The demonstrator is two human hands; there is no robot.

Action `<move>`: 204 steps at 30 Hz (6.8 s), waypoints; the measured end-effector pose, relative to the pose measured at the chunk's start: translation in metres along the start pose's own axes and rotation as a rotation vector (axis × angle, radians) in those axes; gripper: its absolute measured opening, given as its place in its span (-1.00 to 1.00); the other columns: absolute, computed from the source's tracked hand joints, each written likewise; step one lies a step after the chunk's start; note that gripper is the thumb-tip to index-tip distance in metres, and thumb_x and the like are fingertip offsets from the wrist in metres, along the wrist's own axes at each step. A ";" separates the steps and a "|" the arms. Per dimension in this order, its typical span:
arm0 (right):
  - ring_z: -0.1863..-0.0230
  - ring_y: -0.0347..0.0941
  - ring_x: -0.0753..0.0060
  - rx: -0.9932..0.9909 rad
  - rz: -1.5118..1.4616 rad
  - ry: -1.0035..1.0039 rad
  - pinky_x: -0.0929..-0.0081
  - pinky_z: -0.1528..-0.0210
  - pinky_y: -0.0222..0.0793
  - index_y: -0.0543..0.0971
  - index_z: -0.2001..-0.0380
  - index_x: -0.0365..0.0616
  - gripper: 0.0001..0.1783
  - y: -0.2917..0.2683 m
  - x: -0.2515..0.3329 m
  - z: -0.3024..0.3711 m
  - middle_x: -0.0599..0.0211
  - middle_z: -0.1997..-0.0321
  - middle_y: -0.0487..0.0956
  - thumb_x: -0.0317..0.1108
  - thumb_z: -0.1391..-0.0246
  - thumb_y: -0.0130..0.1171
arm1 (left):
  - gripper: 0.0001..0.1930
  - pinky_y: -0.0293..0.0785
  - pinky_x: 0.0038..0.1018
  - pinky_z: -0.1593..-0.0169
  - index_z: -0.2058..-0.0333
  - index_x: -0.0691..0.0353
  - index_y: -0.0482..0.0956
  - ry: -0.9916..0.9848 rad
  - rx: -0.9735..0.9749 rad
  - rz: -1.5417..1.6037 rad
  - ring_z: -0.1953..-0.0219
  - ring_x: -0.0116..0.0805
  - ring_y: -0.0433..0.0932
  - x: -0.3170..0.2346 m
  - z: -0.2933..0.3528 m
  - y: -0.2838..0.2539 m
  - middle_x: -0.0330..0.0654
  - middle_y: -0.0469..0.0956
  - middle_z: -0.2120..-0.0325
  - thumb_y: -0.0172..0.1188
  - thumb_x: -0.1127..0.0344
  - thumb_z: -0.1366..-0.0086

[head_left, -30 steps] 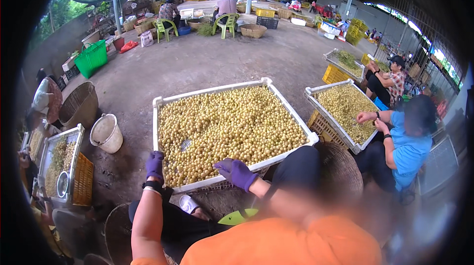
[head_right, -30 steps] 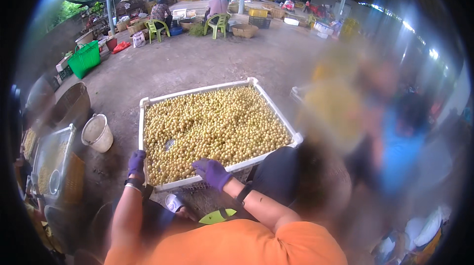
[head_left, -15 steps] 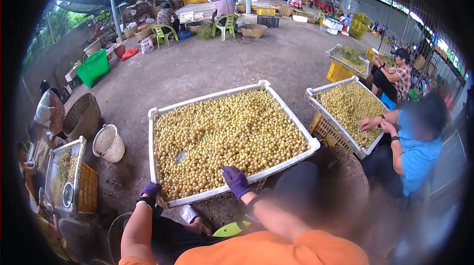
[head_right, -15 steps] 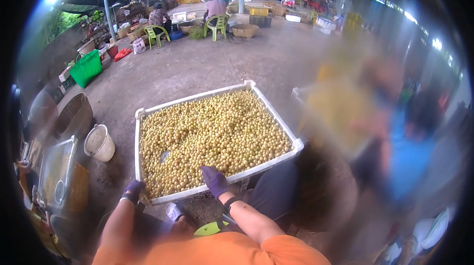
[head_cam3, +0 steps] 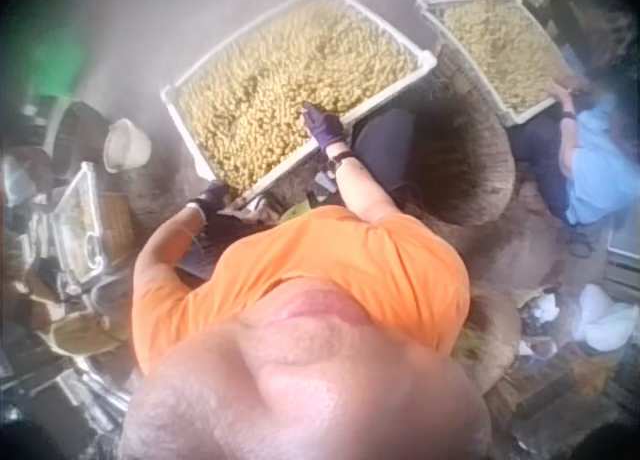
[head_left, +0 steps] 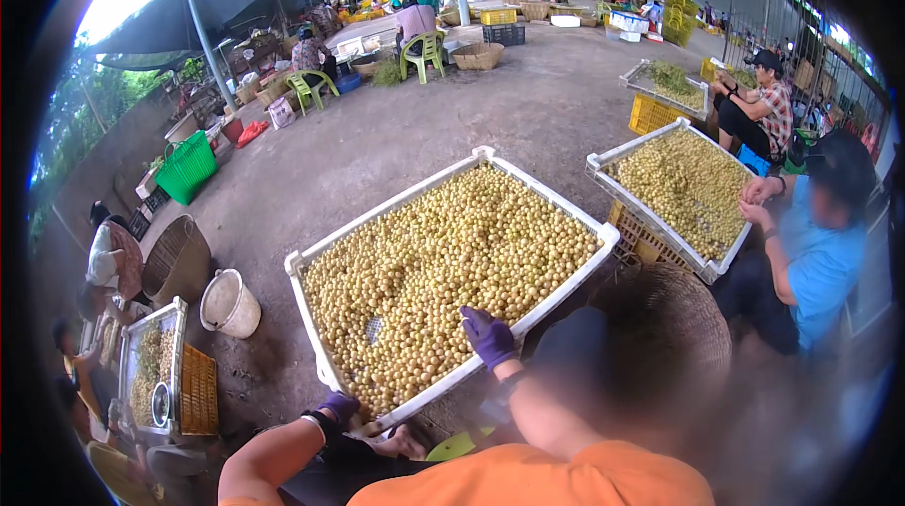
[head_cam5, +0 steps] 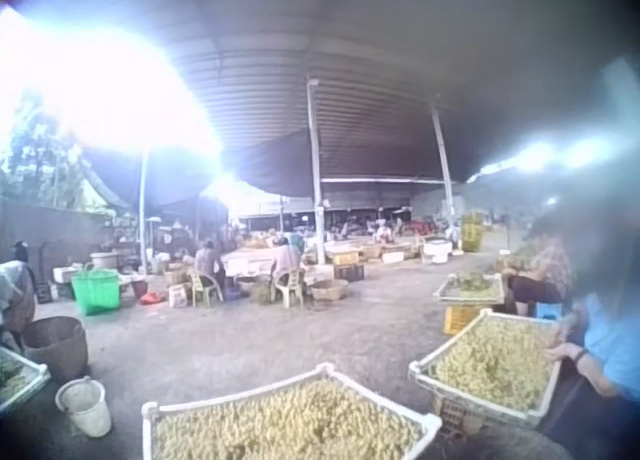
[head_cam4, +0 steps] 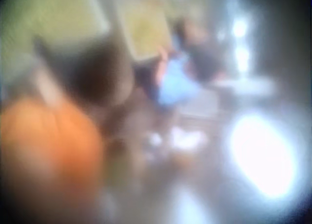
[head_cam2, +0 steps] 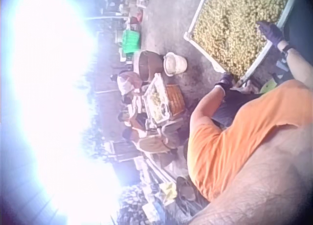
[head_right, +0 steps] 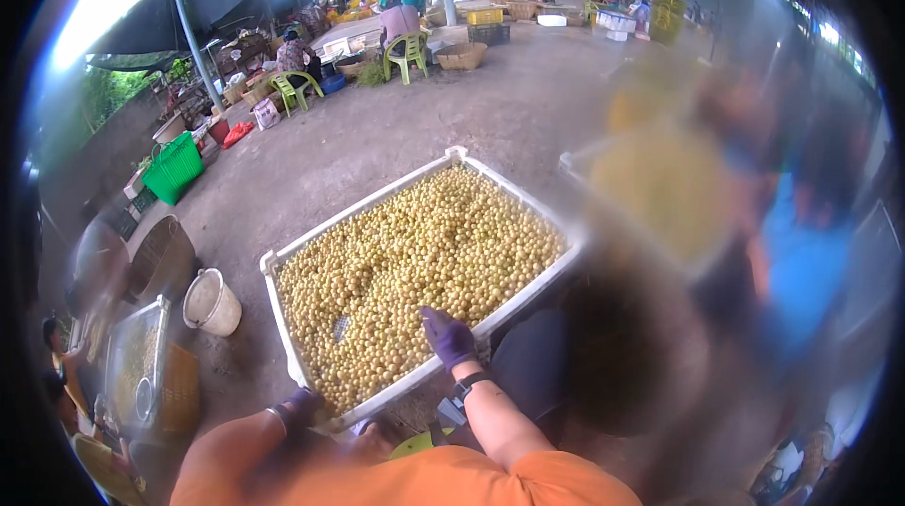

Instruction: Trimming stems from longan fruit and sorting them into crates.

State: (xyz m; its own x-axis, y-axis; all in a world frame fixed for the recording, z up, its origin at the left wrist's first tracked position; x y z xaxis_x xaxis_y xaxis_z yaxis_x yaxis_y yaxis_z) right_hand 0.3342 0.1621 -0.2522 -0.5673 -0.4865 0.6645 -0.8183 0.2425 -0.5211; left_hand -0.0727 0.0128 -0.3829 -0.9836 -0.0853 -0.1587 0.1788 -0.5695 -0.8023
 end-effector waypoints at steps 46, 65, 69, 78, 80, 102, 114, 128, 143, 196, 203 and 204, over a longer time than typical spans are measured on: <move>0.29 0.57 0.27 0.478 -0.228 -0.073 0.45 0.24 0.47 0.53 0.06 -0.20 -0.58 0.023 0.109 -0.004 0.10 0.19 0.58 -0.31 0.01 0.26 | -0.81 0.56 -0.34 0.16 0.31 0.23 0.51 0.420 0.034 2.137 0.29 -0.28 0.58 -0.177 0.038 -0.168 -0.17 0.55 0.40 0.19 0.22 -0.26; 0.21 0.54 0.07 1.257 0.237 -0.747 0.26 0.24 0.49 0.56 0.11 0.04 -0.61 0.112 0.120 0.017 0.10 0.15 0.56 -0.35 0.11 0.26 | -0.80 0.62 -0.32 0.34 0.41 0.15 0.45 0.258 -0.654 2.559 0.50 -0.25 0.54 -0.043 0.024 -0.221 -0.21 0.50 0.53 0.12 0.16 -0.30; 0.28 0.55 0.02 1.165 0.209 -0.421 0.27 0.21 0.48 0.62 0.23 -0.07 -0.78 0.122 0.105 -0.029 0.14 0.28 0.61 -0.28 -0.03 0.19 | -0.78 0.60 -0.32 0.36 0.38 0.15 0.44 0.333 -0.629 2.552 0.50 -0.25 0.53 -0.044 0.027 -0.232 -0.21 0.49 0.54 0.10 0.14 -0.32; 0.35 0.54 0.04 0.808 0.536 -0.686 0.17 0.29 0.45 0.58 0.43 -0.02 -0.71 0.190 0.079 -0.038 0.16 0.35 0.59 -0.11 -0.13 -0.03 | -0.77 0.53 -0.37 0.41 0.38 0.15 0.42 0.348 -0.599 2.519 0.53 -0.28 0.47 -0.059 0.014 -0.216 -0.23 0.44 0.55 0.08 0.12 -0.32; 0.42 0.55 0.06 0.736 0.492 -0.795 0.14 0.38 0.47 0.55 0.50 -0.01 -0.76 0.185 0.083 -0.034 0.15 0.43 0.59 -0.27 -0.12 -0.09 | -0.77 0.51 -0.37 0.44 0.38 0.15 0.42 0.269 -0.562 2.496 0.53 -0.28 0.47 -0.067 0.013 -0.209 -0.22 0.44 0.55 0.08 0.13 -0.33; 0.39 0.56 0.05 0.845 0.648 -0.676 0.17 0.33 0.48 0.58 0.43 -0.03 -0.78 0.169 0.089 -0.007 0.11 0.39 0.58 -0.26 -0.13 -0.03 | -0.67 0.61 -0.35 0.25 0.16 0.27 0.45 0.255 -0.612 1.943 0.36 -0.26 0.56 -0.085 0.014 -0.191 -0.09 0.52 0.32 0.08 0.09 -0.32; 0.38 0.56 0.06 0.627 0.255 -0.404 0.26 0.33 0.48 0.58 0.42 -0.07 -0.85 0.149 0.114 -0.024 0.13 0.37 0.60 -0.31 -0.06 0.04 | -0.79 0.51 -0.36 0.22 0.30 0.25 0.41 0.439 -0.606 1.706 0.38 -0.20 0.54 -0.085 -0.021 -0.151 -0.14 0.52 0.44 0.16 0.25 -0.22; 0.34 0.60 0.15 0.532 -0.199 -0.227 0.28 0.26 0.51 0.63 0.20 -0.02 -0.71 0.155 0.158 -0.067 0.12 0.27 0.63 -0.46 -0.04 0.00 | -0.81 0.54 -0.31 0.17 0.24 0.31 0.45 0.195 -0.138 2.637 0.30 -0.19 0.51 -0.101 0.001 -0.158 -0.08 0.51 0.40 0.07 0.30 -0.29; 0.05 0.49 0.08 0.868 0.107 -0.821 0.22 0.03 0.44 0.54 0.10 0.00 -0.63 0.186 0.161 -0.020 0.16 0.05 0.55 -0.37 0.07 0.14 | -0.74 0.56 -0.32 0.18 0.21 0.26 0.45 0.280 -0.454 2.580 0.30 -0.29 0.52 -0.072 0.022 -0.200 -0.19 0.52 0.39 0.02 0.15 -0.37; 0.39 0.54 0.14 0.733 0.224 -0.779 0.22 0.35 0.43 0.46 0.05 0.06 -0.64 0.184 0.144 0.018 0.28 0.35 0.62 -0.43 -0.02 0.01 | -0.84 0.56 -0.35 0.44 0.44 0.10 0.46 0.193 -0.462 2.617 0.56 -0.28 0.48 -0.058 0.002 -0.185 -0.24 0.47 0.59 0.07 0.21 -0.31; 0.41 0.55 0.15 0.705 0.178 -0.833 0.21 0.36 0.43 0.47 0.09 0.07 -0.64 0.190 0.133 0.020 0.28 0.35 0.61 -0.46 0.02 0.00 | -0.85 0.56 -0.37 0.44 0.43 0.10 0.44 0.324 -0.445 2.592 0.56 -0.32 0.47 -0.061 0.002 -0.191 -0.25 0.45 0.58 0.06 0.23 -0.31; 0.41 0.55 0.13 0.719 0.244 -0.805 0.20 0.37 0.43 0.47 0.10 0.07 -0.65 0.191 0.132 0.016 0.27 0.37 0.61 -0.46 0.02 0.00 | -0.86 0.56 -0.37 0.44 0.42 0.10 0.43 0.354 -0.439 2.590 0.56 -0.32 0.46 -0.062 0.003 -0.193 -0.25 0.44 0.58 0.06 0.23 -0.31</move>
State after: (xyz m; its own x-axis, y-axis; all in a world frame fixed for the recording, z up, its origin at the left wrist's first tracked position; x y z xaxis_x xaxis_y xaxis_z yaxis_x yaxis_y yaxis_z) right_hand 0.1048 0.1305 -0.2726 -0.2665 -0.9591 0.0951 -0.3007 -0.0110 -0.9537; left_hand -0.0458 0.1251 -0.2166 0.8996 0.1329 -0.4161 0.3387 0.3894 0.8566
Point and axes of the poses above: each hand's wrist, its own z-axis away from the middle knuckle, its own y-axis out of the palm, x = y × z, the point moved 6 cm from there along -z, towards the middle knuckle
